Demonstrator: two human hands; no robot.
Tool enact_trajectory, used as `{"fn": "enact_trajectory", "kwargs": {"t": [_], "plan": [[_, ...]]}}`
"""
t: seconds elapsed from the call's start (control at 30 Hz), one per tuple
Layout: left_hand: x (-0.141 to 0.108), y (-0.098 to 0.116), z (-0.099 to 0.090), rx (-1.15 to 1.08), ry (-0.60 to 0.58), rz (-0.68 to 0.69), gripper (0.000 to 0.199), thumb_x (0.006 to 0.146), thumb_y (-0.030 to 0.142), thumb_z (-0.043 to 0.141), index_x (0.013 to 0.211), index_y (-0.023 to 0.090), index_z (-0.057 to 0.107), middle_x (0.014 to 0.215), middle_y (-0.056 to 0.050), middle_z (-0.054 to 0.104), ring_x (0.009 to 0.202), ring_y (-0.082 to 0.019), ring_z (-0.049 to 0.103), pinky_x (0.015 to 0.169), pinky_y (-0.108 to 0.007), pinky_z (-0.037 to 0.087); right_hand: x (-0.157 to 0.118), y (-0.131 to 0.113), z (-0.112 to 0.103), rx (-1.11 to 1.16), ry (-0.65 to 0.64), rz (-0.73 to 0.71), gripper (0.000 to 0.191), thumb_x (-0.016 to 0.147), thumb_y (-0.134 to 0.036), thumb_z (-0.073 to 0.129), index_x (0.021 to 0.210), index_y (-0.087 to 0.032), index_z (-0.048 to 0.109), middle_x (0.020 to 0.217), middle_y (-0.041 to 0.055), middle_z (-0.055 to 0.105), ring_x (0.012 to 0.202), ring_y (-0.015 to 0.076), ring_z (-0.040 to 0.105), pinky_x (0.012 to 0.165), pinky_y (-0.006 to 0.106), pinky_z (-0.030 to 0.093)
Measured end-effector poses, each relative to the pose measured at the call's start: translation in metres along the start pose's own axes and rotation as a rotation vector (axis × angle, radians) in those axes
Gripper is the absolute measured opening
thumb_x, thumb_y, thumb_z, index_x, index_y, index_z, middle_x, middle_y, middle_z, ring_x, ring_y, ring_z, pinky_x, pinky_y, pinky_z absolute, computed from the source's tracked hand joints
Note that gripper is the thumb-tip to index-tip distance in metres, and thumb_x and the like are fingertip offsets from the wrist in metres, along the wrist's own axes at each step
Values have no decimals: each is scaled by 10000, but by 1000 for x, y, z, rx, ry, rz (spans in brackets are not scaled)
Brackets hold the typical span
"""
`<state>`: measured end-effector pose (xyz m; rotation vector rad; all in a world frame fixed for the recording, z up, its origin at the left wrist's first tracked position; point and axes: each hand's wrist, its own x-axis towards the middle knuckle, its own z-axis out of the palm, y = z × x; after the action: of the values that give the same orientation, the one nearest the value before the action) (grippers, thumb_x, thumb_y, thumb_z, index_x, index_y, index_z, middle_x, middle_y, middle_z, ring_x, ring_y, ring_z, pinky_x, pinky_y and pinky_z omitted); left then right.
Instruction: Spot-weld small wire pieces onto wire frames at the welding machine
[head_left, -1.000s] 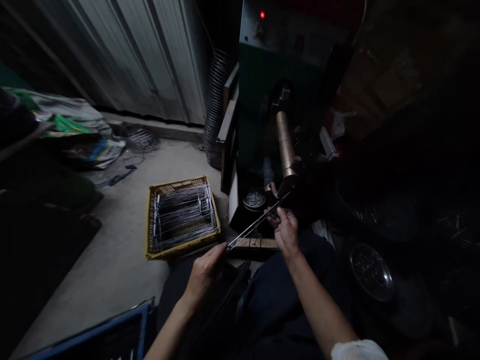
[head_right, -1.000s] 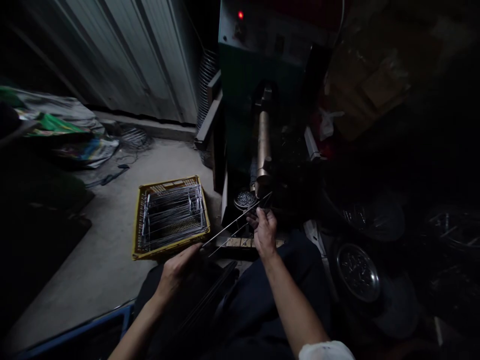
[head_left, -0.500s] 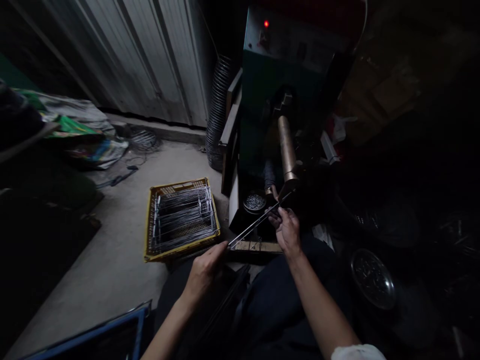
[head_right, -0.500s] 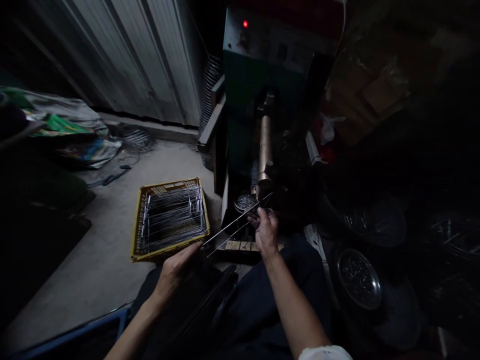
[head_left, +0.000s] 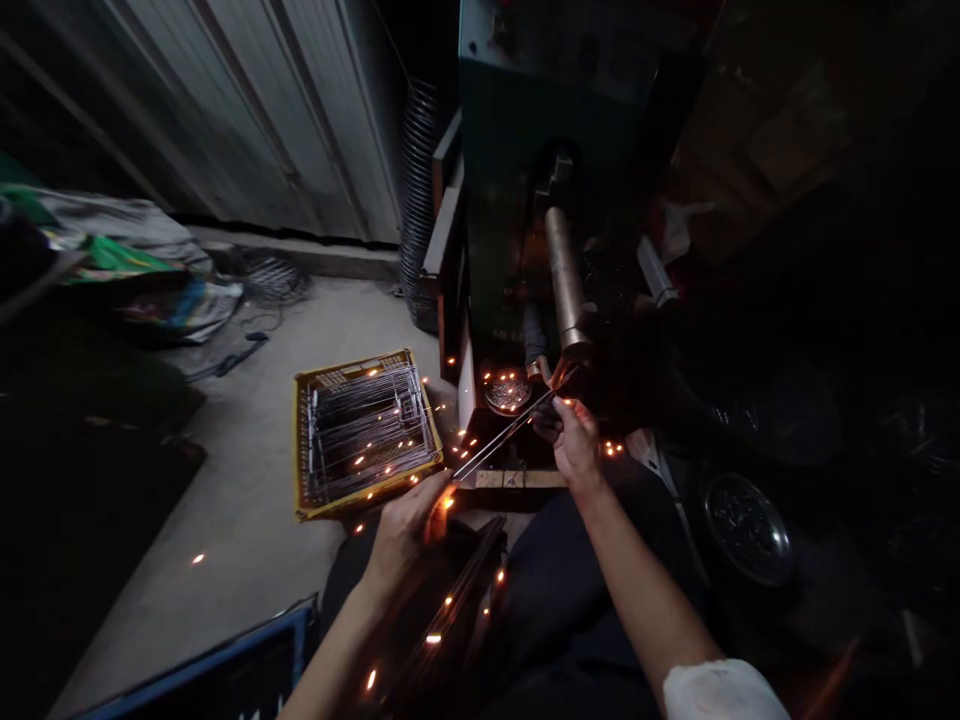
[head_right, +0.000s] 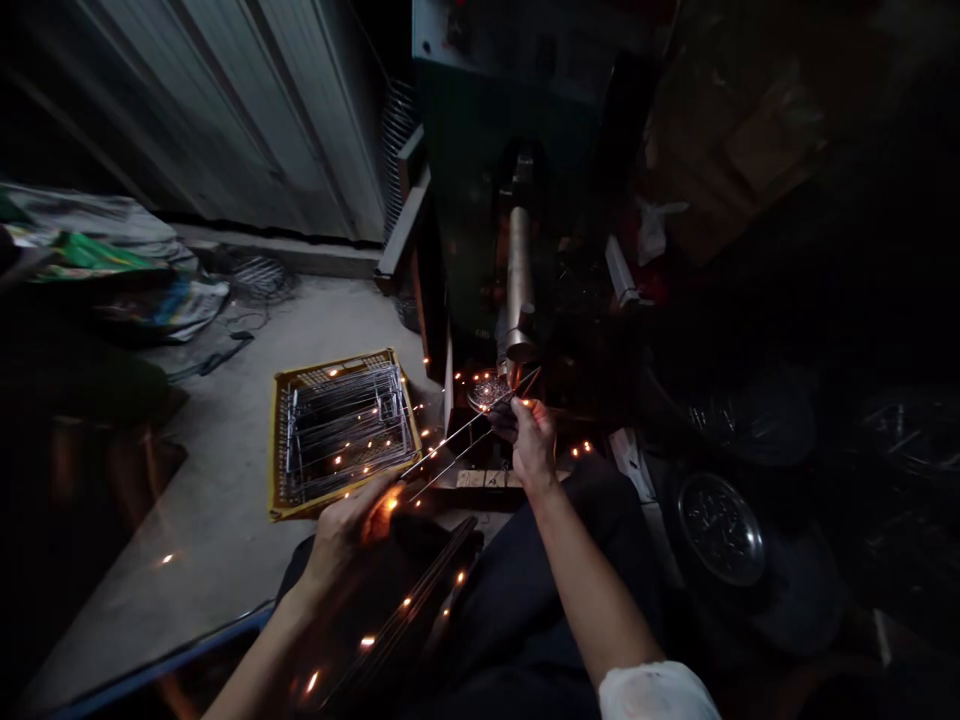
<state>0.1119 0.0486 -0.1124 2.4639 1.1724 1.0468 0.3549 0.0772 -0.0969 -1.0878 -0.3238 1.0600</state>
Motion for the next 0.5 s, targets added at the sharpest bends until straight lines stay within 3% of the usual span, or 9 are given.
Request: {"fn": "enact_trajectory", "kwargs": {"t": [0.23, 0.37, 0.5], "plan": [[30, -6, 5, -100, -29, 59, 222, 858, 108, 407, 903, 154, 620, 722, -64, 704, 605, -184, 666, 546, -236, 480, 14, -13, -7, -108, 76, -80, 282, 622, -342, 783, 717, -173, 578, 533, -64, 557, 409, 57, 481, 359, 132, 377], [45, -5, 3, -91, -60, 41, 212, 877, 156, 399, 775, 184, 582, 618, -28, 647, 518, -157, 602, 507, -228, 424, 20, -17, -7, -78, 79, -78, 320, 604, -354, 803, 719, -174, 564, 528, -72, 536, 422, 50, 464, 370, 126, 361], [51, -11, 4, -79, -85, 1, 200, 898, 190, 414, 858, 171, 609, 666, -38, 685, 548, -146, 619, 530, -218, 423, 23, -13, -6, -72, 40, -92, 322, 635, -376, 795, 688, -175, 548, 527, -70, 532, 419, 50, 457, 377, 138, 356]]}}
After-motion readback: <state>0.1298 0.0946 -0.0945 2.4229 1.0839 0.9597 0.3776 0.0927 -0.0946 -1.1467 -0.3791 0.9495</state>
